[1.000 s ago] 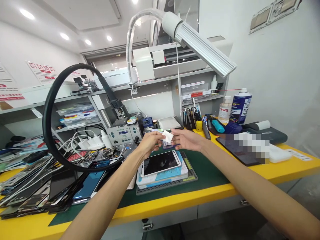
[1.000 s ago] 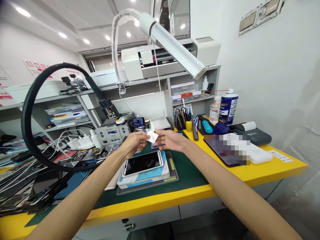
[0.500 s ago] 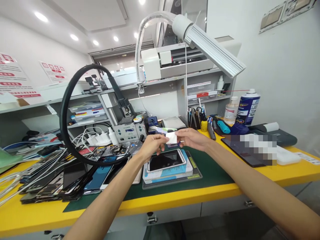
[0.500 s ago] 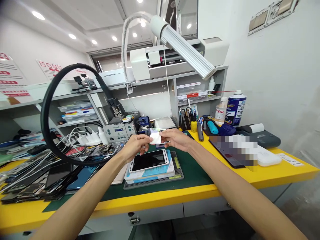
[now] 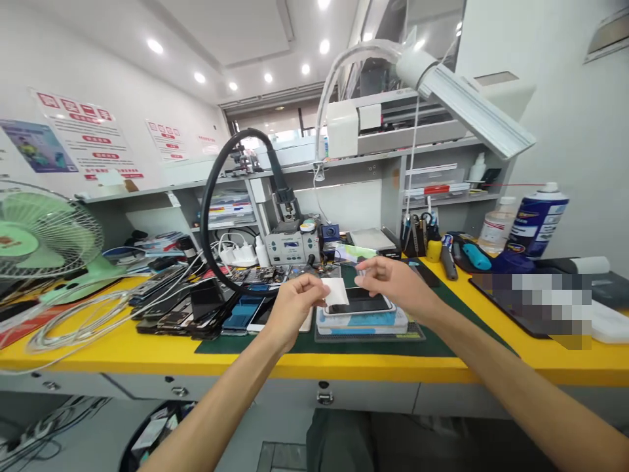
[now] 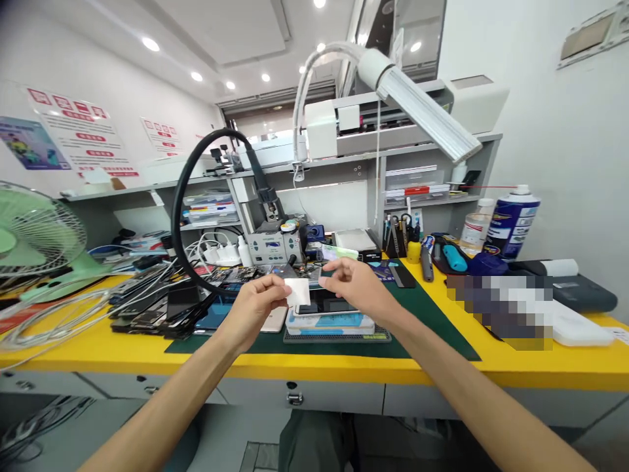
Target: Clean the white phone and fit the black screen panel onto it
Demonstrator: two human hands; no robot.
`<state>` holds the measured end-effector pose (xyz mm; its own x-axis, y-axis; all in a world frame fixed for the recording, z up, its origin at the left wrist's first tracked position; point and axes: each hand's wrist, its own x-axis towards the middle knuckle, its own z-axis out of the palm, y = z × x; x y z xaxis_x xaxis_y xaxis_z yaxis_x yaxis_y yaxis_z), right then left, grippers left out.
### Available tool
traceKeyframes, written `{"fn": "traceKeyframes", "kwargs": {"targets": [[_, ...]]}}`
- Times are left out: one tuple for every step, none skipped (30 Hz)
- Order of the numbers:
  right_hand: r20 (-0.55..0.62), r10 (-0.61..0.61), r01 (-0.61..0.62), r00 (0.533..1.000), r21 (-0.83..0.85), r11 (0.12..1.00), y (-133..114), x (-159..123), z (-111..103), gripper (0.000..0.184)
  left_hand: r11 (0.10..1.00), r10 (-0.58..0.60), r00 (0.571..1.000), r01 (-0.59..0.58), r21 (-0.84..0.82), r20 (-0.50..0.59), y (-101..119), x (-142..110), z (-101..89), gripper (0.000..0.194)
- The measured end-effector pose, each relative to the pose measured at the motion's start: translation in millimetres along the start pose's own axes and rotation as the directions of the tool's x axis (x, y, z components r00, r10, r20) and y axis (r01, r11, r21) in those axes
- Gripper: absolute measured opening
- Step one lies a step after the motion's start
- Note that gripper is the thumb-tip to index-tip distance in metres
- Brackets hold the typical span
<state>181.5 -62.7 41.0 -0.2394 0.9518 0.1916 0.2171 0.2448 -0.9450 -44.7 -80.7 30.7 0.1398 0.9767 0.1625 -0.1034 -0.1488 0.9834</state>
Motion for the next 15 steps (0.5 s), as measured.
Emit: {"fn": "traceKeyframes", "kwargs": {"targets": [[-0.035,-0.014,0.014,0.999,-0.008,1.0,-3,-12,11,0.049,1.0,0.004,0.999,-0.004,0.003,-0.041,0,-11,-7.2,0.027],[-0.045,-0.024,0.024,0.999,-0.007,1.0,-5,-23,22,0.054,1.0,0.001,0.997,0.0,0.012,-0.079,0,-23,-14.8,0.026],[-0.039,-0.034,0.035,0.999,0.002,0.999,-6,-35,34,0.058,1.0,-0.005,0.994,0.008,0.026,-0.112,0,-36,-22.7,0.026],[-0.034,-0.048,0.049,0.998,0.017,0.999,-6,-46,47,0.061,0.999,-0.013,0.99,0.019,0.043,-0.143,-1,-49,-30.7,0.026],[-0.024,-0.068,0.069,0.997,0.037,0.997,-5,-55,61,0.063,0.997,-0.021,0.985,0.032,0.064,-0.172,-3,-62,-38.5,0.026],[-0.007,-0.087,0.087,0.996,0.051,0.995,-3,-63,75,0.063,0.995,-0.03,0.979,0.048,0.085,-0.2,-4,-75,-46.1,0.026],[0.01,-0.114,0.113,0.993,0.074,0.991,0,-70,90,0.066,0.992,-0.042,0.973,0.067,0.105,-0.228,-5,-87,-53.4,0.027],[0.037,-0.137,0.133,0.99,0.095,0.987,3,-75,105,0.07,0.988,-0.055,0.965,0.089,0.122,-0.255,-7,-100,-60.3,0.027],[0.081,-0.145,0.136,0.986,0.107,0.985,6,-79,120,0.073,0.984,-0.07,0.957,0.112,0.136,-0.28,-8,-111,-66.6,0.028],[0.126,-0.147,0.134,0.981,0.109,0.985,8,-82,134,0.075,0.98,-0.085,0.949,0.135,0.147,-0.304,-9,-122,-72.3,0.029],[0.174,-0.145,0.129,0.974,0.103,0.986,11,-85,147,0.077,0.975,-0.098,0.94,0.156,0.156,-0.327,-9,-133,-77.5,0.03],[0.215,-0.143,0.127,0.966,0.088,0.988,12,-87,159,0.079,0.971,-0.108,0.932,0.174,0.163,-0.347,-9,-142,-82.1,0.03],[0.244,-0.149,0.137,0.958,0.063,0.988,13,-89,169,0.082,0.967,-0.116,0.923,0.189,0.17,-0.367,-9,-150,-86.2,0.031],[0.257,-0.162,0.159,0.953,0.033,0.987,14,-90,178,0.086,0.963,-0.121,0.915,0.202,0.178,-0.385,-9,-158,-90.1,0.03],[0.25,-0.183,0.19,0.951,-0.002,0.982,14,-91,185,0.09,0.959,-0.124,0.906,0.214,0.185,-0.404,-8,-164,-93.7,0.03]]}}
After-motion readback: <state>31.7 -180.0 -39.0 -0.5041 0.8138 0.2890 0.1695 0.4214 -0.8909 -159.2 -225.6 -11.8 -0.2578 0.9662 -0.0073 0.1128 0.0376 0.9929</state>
